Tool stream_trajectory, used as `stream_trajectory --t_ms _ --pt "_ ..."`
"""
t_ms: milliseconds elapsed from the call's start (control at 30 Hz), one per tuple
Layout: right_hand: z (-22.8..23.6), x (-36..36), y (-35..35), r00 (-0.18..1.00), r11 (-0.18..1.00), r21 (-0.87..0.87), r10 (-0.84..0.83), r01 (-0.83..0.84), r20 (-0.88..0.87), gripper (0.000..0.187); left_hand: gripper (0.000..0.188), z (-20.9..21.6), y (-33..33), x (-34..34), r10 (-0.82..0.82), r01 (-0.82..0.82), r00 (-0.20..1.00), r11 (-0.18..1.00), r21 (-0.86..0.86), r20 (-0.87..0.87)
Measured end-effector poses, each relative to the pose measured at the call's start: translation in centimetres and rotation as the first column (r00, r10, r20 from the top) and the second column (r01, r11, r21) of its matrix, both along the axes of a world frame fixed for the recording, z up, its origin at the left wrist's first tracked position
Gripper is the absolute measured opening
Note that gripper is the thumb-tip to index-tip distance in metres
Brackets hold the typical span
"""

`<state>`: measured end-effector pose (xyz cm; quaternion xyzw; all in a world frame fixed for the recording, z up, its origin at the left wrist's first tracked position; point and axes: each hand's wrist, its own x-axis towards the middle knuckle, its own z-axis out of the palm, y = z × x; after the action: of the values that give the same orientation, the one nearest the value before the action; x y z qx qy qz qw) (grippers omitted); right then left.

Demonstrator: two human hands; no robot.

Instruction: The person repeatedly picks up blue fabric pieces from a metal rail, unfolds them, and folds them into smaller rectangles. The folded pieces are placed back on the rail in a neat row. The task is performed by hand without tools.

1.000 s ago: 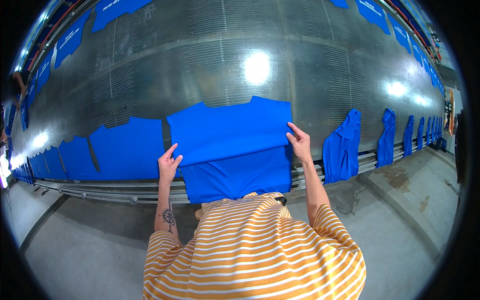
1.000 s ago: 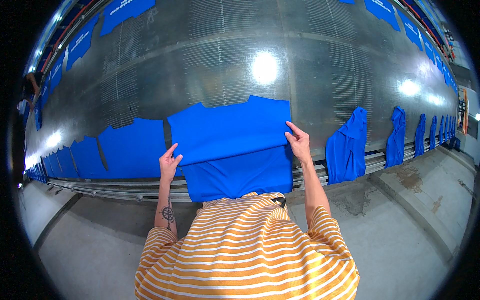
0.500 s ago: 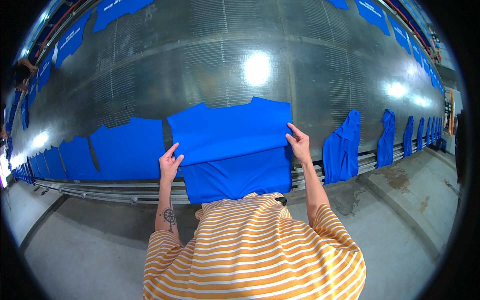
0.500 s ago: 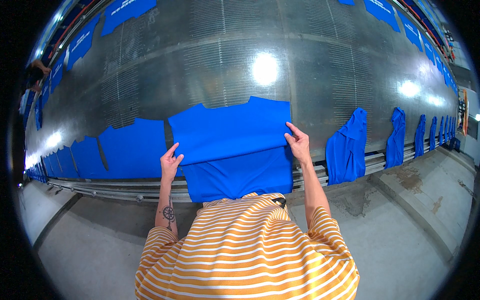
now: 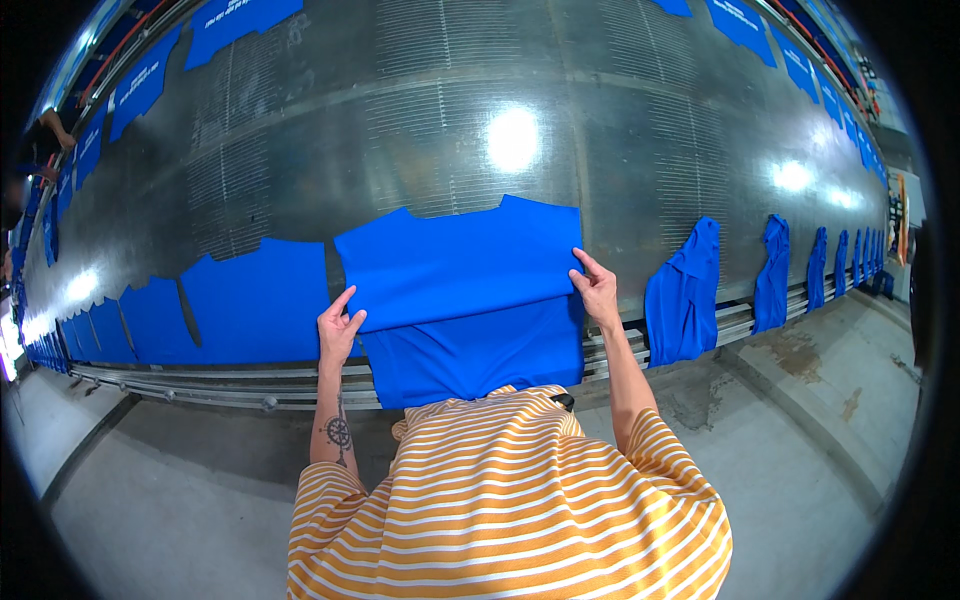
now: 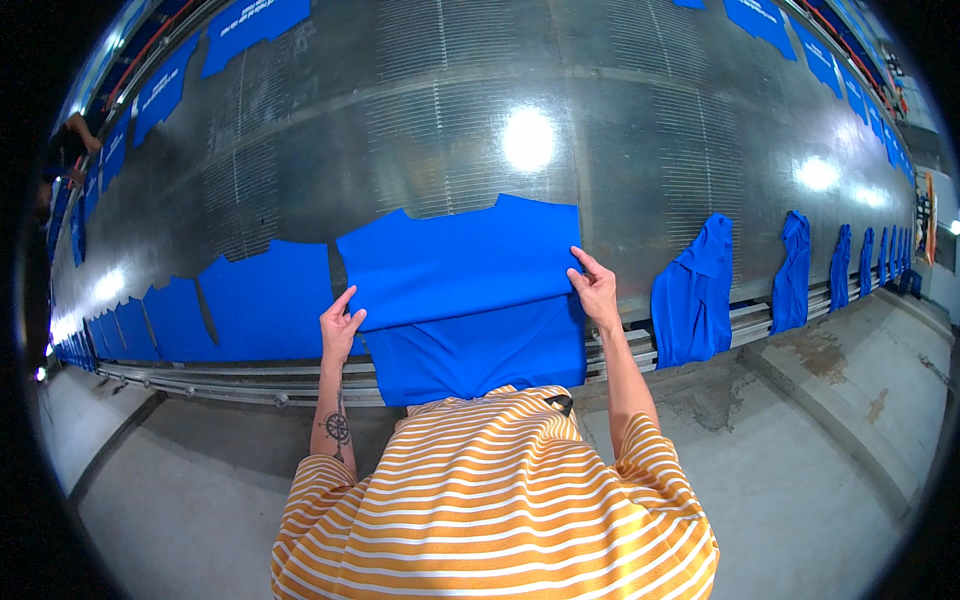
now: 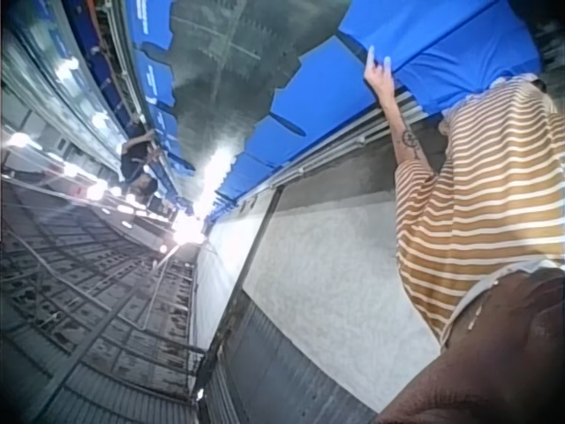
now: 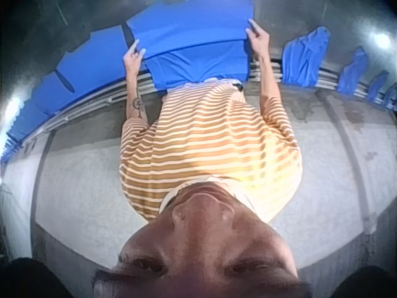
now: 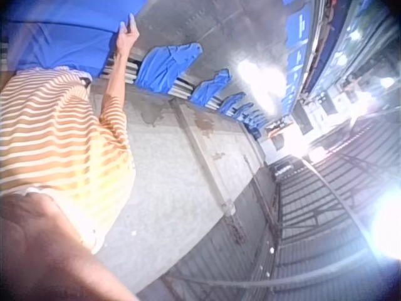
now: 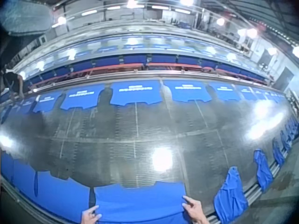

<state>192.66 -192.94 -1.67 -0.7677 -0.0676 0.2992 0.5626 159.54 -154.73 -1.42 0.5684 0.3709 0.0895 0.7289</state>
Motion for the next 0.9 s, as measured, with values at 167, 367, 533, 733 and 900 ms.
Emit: stream_trajectory --t_ms 167,367,533,733,900 --pt "0.30 -0.05 -0.02 1.000 1.000 -0.005 0.015 -0.015 -0.007 0.046 0.054 0.27 0.00 0.27 0.005 -0.005 1.000 1.000 -0.012 0.004" --pt "0.62 -0.08 0.03 0.999 1.000 -0.010 0.012 -0.013 -0.037 0.046 0.054 0.14 0.02 0.22 0.005 -0.005 1.000 1.000 -0.021 0.013" --pt "-0.12 -0.24 -0.17 0.999 1.000 0.018 -0.008 0.009 -0.042 0.046 0.055 0.06 0.11 0.16 -0.008 0.008 1.000 1.000 -0.023 -0.001" --pt "0.29 -0.27 -0.14 0.999 1.000 -0.008 -0.002 0.002 -0.044 0.046 0.055 0.19 0.08 0.28 -0.005 0.005 1.000 0.999 -0.039 0.002" --pt "0.64 -0.24 0.20 1.000 1.000 -0.003 0.011 -0.010 0.018 0.046 0.054 -0.02 -0.12 0.39 -0.006 0.007 1.000 1.000 -0.021 0.020"
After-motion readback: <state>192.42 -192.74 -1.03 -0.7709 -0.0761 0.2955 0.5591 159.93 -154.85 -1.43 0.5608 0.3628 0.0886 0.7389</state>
